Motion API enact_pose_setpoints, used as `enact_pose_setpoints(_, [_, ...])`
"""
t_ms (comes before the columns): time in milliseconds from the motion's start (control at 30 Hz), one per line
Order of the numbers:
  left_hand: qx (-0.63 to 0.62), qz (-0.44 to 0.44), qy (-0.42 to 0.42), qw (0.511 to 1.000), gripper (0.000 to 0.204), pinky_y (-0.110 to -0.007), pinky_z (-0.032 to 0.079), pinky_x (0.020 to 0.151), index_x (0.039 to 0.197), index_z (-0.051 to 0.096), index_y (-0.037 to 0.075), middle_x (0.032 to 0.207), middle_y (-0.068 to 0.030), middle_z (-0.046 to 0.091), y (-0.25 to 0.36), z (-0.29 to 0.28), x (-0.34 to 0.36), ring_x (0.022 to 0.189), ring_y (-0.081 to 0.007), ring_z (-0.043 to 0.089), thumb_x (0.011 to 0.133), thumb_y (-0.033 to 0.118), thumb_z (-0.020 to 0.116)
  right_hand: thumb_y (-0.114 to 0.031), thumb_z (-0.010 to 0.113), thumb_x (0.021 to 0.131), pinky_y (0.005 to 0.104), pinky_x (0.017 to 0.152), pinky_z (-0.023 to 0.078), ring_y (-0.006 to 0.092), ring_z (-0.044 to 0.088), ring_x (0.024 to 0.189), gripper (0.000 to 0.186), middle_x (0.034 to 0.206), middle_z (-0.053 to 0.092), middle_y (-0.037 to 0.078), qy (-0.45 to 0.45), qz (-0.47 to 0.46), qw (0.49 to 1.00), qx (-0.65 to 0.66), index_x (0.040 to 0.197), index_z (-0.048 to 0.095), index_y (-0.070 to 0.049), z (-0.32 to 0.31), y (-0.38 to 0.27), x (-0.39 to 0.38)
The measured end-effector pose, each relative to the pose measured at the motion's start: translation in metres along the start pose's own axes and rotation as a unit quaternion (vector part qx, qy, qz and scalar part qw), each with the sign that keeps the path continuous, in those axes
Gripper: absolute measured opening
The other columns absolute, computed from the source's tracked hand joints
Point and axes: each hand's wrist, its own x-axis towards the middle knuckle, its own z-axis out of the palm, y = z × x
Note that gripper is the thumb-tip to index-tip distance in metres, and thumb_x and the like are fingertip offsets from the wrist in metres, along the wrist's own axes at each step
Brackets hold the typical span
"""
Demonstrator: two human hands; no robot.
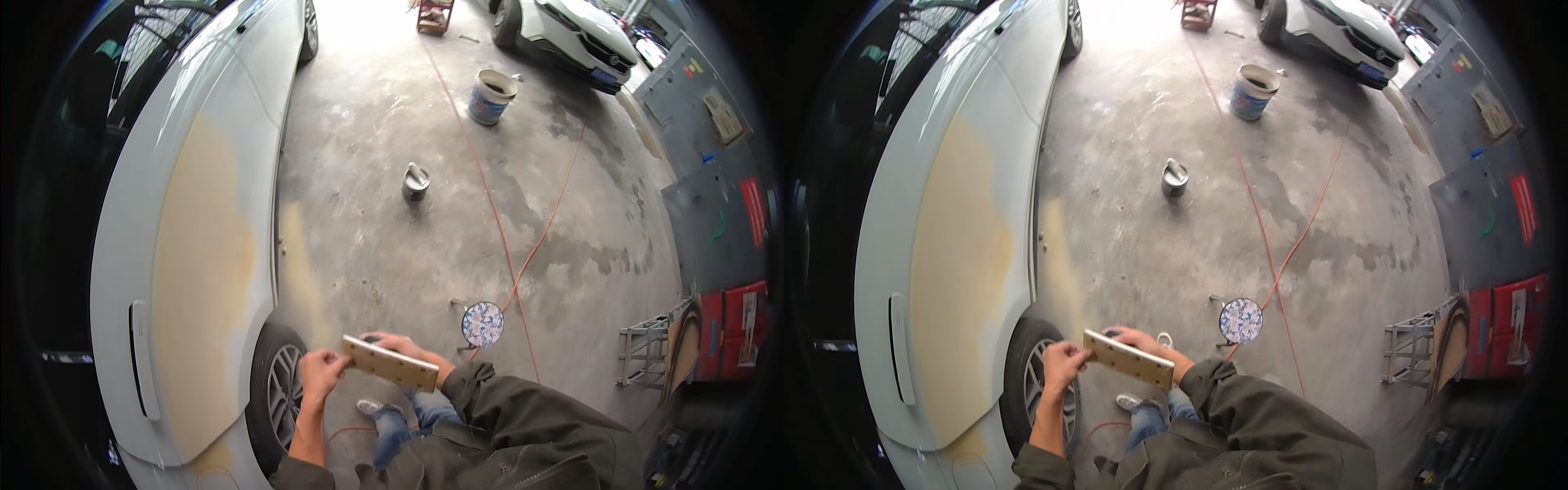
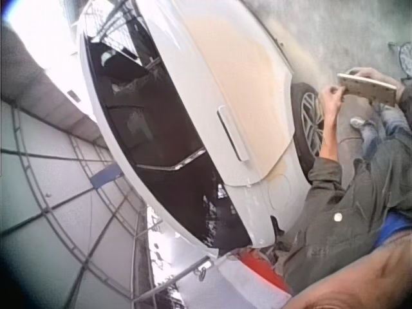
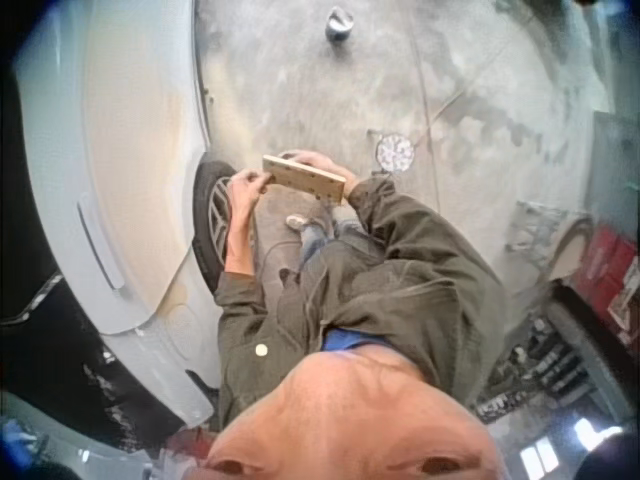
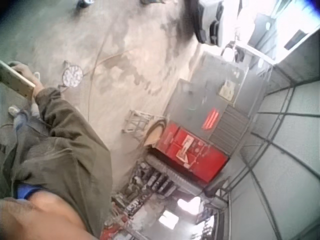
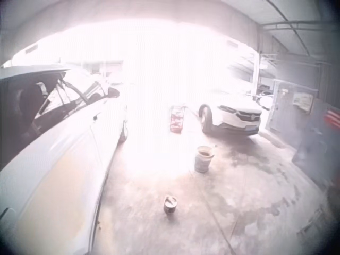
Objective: The person sands the side panel of a white car using a hand sanding block. They move the block in consistent strokes across the surface, occasionally pausing to feel the panel with their hand.
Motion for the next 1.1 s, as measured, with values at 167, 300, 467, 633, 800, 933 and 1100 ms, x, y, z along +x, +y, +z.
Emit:
enact_pose_setpoints(167, [-0.069,-0.004,0.03,0.997,0.019,-0.025,0.051,0.051,0.082,0.073,-0.003,0.062,-0.0084,0.071,0.011,0.011,0.011,0.053,-0.0097,0.066,0.082,0.015,0.08,-0.018,0.063,0.094,0.0294,0.092,0.048,0.0161,0.06,0.107,0.043,0.125,0.063,0.01,0.048,-0.003,0.999,-0.016,0.133,0.06,-0.001,-0.026,-0.009,0.025])
enact_pose_setpoints(300, [-0.117,0.004,0.063,0.991,0.014,-0.024,0.05,0.05,0.083,0.071,-0.004,0.064,-0.006,0.069,0.015,0.031,0.007,0.053,-0.0085,0.064,0.084,0.008,0.078,-0.015,0.062,0.087,0.0324,0.078,0.052,0.0193,0.063,0.09,0.029,0.096,0.069,0.011,0.237,-0.115,0.961,-0.082,0.109,0.067,0.003,-0.142,0.032,0.07])
enact_pose_setpoints(467, [-0.155,-0.029,0.104,0.982,0.01,-0.023,0.053,0.053,0.088,0.07,-0.006,0.07,-0.0059,0.07,-0.018,0.042,0.016,0.058,-0.0086,0.065,0.087,0.003,0.075,-0.031,0.076,0.077,0.0455,0.094,0.049,0.0338,0.058,0.113,0.077,0.13,0.056,0.023,0.728,-0.079,0.681,-0.021,0.14,0.04,-0.006,-0.292,0.047,0.021])
enact_pose_setpoints(633, [-0.259,-0.114,0.114,0.952,0.019,-0.025,0.057,0.056,0.1,0.067,-0.014,0.082,-0.0123,0.073,-0.09,0.064,0.063,0.064,-0.0153,0.071,0.091,0.002,0.071,-0.032,0.069,0.084,0.0359,0.044,0.043,0.0197,0.061,0.066,0.049,0.094,0.064,0.008,0.756,-0.082,0.648,-0.043,0.124,0.053,-0.01,-0.355,0.076,-0.095])
enact_pose_setpoints(800, [-0.273,-0.201,0.116,0.934,0.022,-0.027,0.06,0.057,0.11,0.062,-0.015,0.092,-0.0182,0.072,-0.168,0.084,0.106,0.069,-0.0222,0.074,0.093,-0.002,0.065,-0.035,0.067,0.088,0.0297,0.038,0.036,0.0157,0.056,0.059,0.047,0.087,0.06,0.004,0.727,-0.036,0.683,0.051,0.127,0.049,-0.017,-0.266,0.097,-0.147])
enact_pose_setpoints(933, [-0.341,-0.265,0.122,0.894,0.028,-0.029,0.062,0.061,0.119,0.056,-0.014,0.103,-0.019,0.07,-0.199,0.1,0.134,0.075,-0.0252,0.074,0.095,0.0,0.063,-0.033,0.064,0.089,0.0283,0.037,0.033,0.0138,0.053,0.052,0.023,0.075,0.056,-0.001,0.735,-0.026,0.674,0.067,0.104,0.055,-0.018,-0.226,0.132,-0.201])
enact_pose_setpoints(1100, [-0.393,-0.371,0.133,0.831,0.057,-0.033,0.062,0.061,0.142,0.043,-0.01,0.116,-0.0222,0.065,-0.278,0.107,0.144,0.078,-0.0313,0.073,0.094,0.007,0.069,-0.032,0.061,0.091,0.0275,0.036,0.032,0.0105,0.054,0.051,0.014,0.072,0.057,-0.004,0.725,-0.045,0.678,0.114,0.094,0.054,-0.02,-0.161,0.165,-0.24])
